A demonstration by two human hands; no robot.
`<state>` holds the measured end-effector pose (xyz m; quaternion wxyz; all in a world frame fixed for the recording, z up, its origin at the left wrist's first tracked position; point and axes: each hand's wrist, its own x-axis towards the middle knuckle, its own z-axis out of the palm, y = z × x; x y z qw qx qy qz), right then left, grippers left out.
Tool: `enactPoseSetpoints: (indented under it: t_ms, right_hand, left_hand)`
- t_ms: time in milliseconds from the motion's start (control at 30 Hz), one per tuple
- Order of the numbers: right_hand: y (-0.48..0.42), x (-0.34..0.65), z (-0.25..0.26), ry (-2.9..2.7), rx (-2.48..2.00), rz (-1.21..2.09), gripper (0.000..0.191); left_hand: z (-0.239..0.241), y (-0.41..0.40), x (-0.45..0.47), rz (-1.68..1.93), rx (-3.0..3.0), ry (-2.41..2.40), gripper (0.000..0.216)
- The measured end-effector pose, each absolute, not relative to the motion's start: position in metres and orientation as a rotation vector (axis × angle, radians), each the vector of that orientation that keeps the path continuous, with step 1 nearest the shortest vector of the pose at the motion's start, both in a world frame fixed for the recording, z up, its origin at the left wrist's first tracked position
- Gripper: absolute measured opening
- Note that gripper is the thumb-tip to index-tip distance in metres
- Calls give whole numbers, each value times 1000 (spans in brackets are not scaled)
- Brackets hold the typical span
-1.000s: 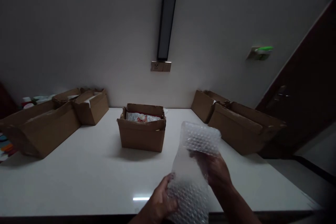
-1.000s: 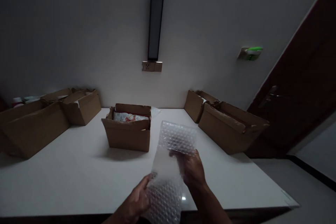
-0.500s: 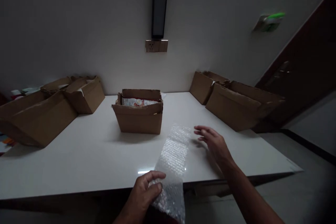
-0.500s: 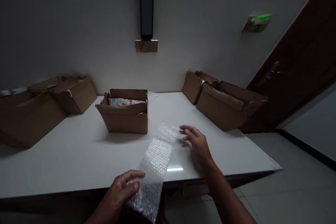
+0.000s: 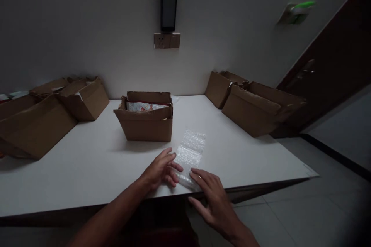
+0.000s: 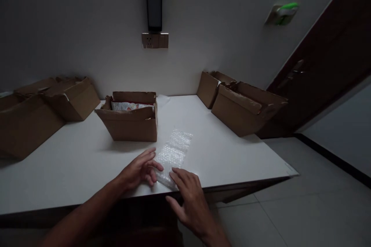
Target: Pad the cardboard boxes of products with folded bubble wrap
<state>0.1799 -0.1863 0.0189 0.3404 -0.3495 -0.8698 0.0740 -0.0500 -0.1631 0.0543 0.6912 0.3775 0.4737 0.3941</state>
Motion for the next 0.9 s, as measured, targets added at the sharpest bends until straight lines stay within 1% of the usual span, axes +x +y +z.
enactPoseSetpoints:
  t_ms: [33, 133, 200, 233, 300, 400, 467, 533, 567, 633, 700, 800, 900]
  right_hand:
    - [-185, 176, 16, -2288, -918, 168, 51]
    - [-178, 166, 11, -2289, -893, 131, 28]
    - [-175, 163, 12, -2256, -849, 121, 21]
    - [-174, 162, 13, -2228, -835, 124, 20]
    - [-174, 162, 15, -2178, -842, 189, 16]
    - [-181, 166, 17, -2091, -937, 316, 14]
    - [-186, 171, 18, -2027, -990, 243, 21]
    - [-188, 173, 19, -2032, -980, 87, 32]
    - [-186, 172, 20, -2080, -954, 21, 35]
    - [-180, 167, 21, -2216, -906, -57, 34]
    - [-171, 161, 22, -2310, -892, -75, 29]
    - [-161, 156, 23, -2311, -886, 7, 22]
    - [-167, 160, 23, -2288, -884, 234, 19]
  left_hand:
    - [52, -171, -53, 953, 1006, 1165, 73]
    - [40, -191, -61, 1074, 1721, 1376, 67]
    - [29, -198, -65, 1042, 2135, 1312, 63]
    - [25, -199, -66, 1008, 2248, 1260, 61]
    - [20, -200, -66, 948, 2288, 1239, 53]
    - [23, -197, -62, 925, 2118, 1359, 41]
    - [26, -192, -58, 923, 1975, 1438, 41]
    - [26, -184, -54, 927, 1877, 1505, 43]
    - [25, -180, -52, 934, 1861, 1534, 44]
    - [22, -173, -49, 975, 1902, 1596, 44]
    - [19, -172, -49, 1062, 2012, 1636, 42]
    - [17, -186, -55, 1120, 2231, 1514, 46]
    - [20, -208, -64, 1046, 2262, 1361, 48]
